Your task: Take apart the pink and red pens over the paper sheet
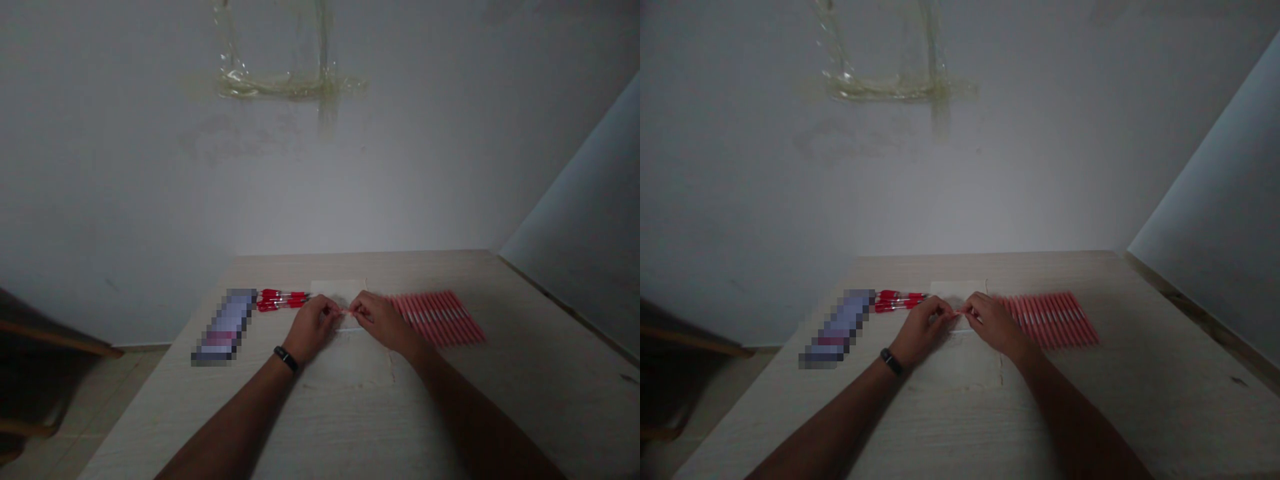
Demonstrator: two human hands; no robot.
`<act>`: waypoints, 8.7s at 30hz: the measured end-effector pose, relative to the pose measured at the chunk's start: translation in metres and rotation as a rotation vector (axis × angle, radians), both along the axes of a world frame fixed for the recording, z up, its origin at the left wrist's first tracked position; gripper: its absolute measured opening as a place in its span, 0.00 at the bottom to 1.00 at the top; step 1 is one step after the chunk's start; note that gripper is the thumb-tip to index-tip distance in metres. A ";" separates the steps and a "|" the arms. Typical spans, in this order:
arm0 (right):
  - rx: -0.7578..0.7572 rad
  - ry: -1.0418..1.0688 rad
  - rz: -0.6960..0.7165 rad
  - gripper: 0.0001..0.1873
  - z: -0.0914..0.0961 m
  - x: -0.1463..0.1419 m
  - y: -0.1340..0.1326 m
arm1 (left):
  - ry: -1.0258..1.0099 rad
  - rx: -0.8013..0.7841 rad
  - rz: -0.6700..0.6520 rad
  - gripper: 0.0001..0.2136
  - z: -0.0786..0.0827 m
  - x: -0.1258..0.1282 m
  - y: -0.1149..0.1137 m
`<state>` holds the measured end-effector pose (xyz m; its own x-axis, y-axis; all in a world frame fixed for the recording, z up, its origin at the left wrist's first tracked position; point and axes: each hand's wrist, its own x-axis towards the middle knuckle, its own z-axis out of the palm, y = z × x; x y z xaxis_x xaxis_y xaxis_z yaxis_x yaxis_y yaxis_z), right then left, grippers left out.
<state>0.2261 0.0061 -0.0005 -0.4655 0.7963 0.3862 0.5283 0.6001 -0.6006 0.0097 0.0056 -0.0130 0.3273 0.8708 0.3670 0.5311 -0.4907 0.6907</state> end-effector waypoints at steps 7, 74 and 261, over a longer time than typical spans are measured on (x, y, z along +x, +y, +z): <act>0.007 -0.004 0.000 0.04 -0.003 0.002 0.003 | -0.004 -0.024 0.017 0.08 0.000 0.000 -0.001; -0.007 0.015 -0.092 0.04 -0.001 0.007 0.004 | 0.067 0.025 -0.094 0.08 0.008 -0.005 -0.006; 0.104 -0.334 -0.057 0.04 -0.013 0.027 0.018 | 0.256 -0.077 -0.008 0.03 0.009 -0.006 -0.007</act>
<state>0.2536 0.0244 -0.0138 -0.5361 0.7888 0.3007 0.7195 0.6133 -0.3260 0.0033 -0.0013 -0.0040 0.4083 0.8898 0.2036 0.6897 -0.4468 0.5698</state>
